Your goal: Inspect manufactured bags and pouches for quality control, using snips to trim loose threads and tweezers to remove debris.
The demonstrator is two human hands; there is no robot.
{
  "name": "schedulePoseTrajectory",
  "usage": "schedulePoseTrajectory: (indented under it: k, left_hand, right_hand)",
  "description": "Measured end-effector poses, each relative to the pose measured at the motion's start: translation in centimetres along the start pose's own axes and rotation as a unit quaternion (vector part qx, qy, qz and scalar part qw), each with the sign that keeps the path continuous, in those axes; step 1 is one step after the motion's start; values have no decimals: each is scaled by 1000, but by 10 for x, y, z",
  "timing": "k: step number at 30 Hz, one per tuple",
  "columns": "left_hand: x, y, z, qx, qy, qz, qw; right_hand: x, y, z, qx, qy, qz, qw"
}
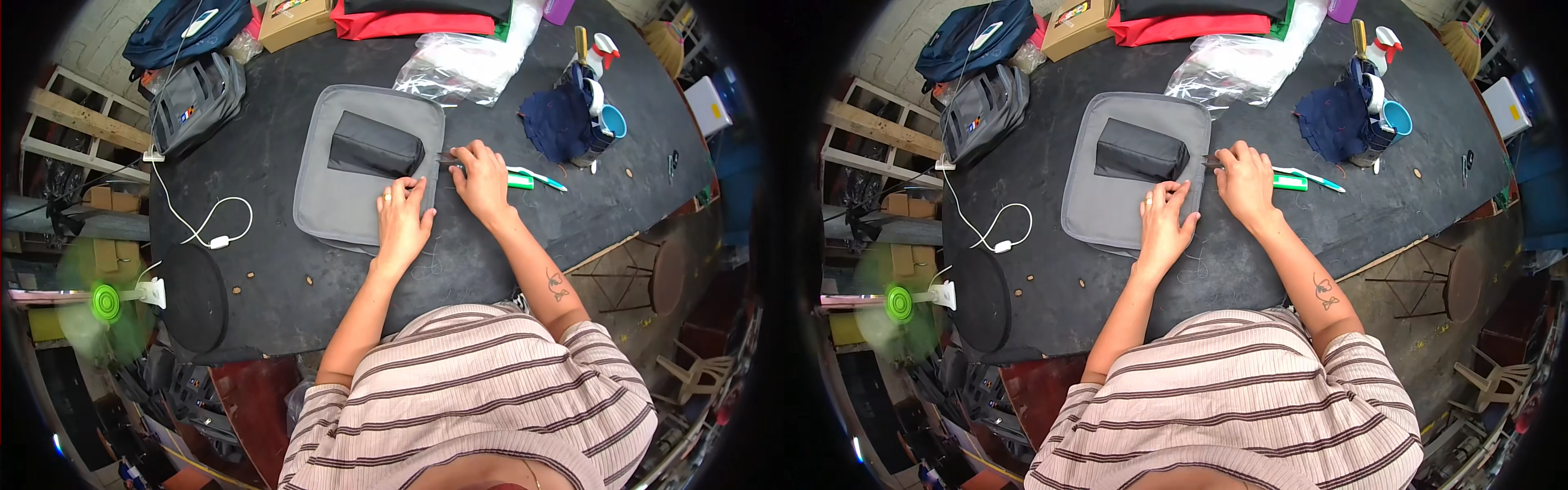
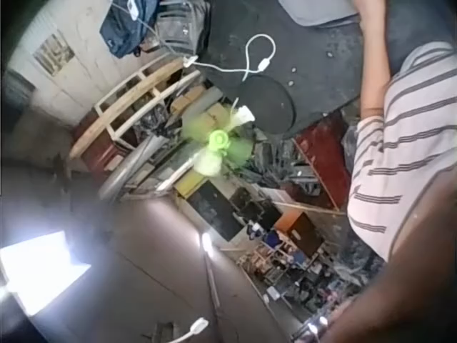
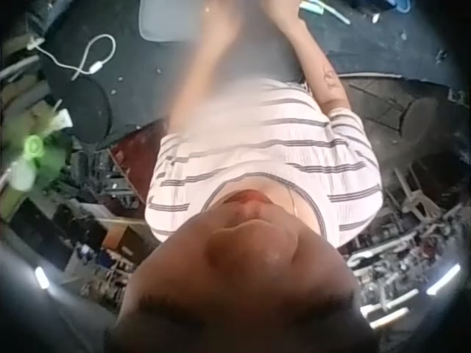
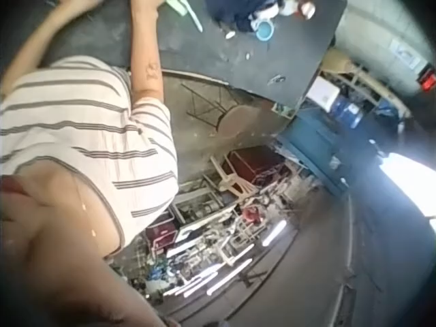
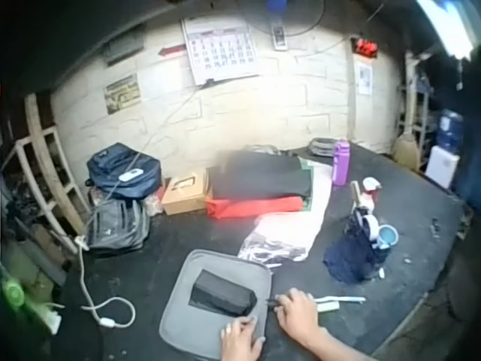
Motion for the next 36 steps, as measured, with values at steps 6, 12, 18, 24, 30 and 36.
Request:
schedulePoseTrajectory:
  k: [6,12,18,24,30,36]
  left_hand:
    - [0,0,0,0,0,7,1000]
    - [-2,-3,1,0,-1,27,1000]
    - [4,-18,8,-146,-105,283,942]
    - [-9,-69,22,-152,-12,82,985]
    - [-4,-46,58,-53,73,116,989]
    - [14,-87,53,-289,-77,252,920]
  right_hand:
    - [5,-1,2,-11,-6,16,1000]
    - [0,8,2,-5,-22,-23,999]
    - [-16,17,3,97,157,-286,940]
    - [-20,9,20,214,199,-273,916]
    - [1,12,50,352,251,-378,819]
    - [2,5,52,352,259,-422,794]
Point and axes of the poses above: each hand's wrist, its own z-axis away from the middle knuckle, its own y-axis out of the palm, x = y × z, the point moved 2 cm from there along -z, towards the middle knuckle, and after that the axes turned 13 degrees about y, right-handed, at the moved point
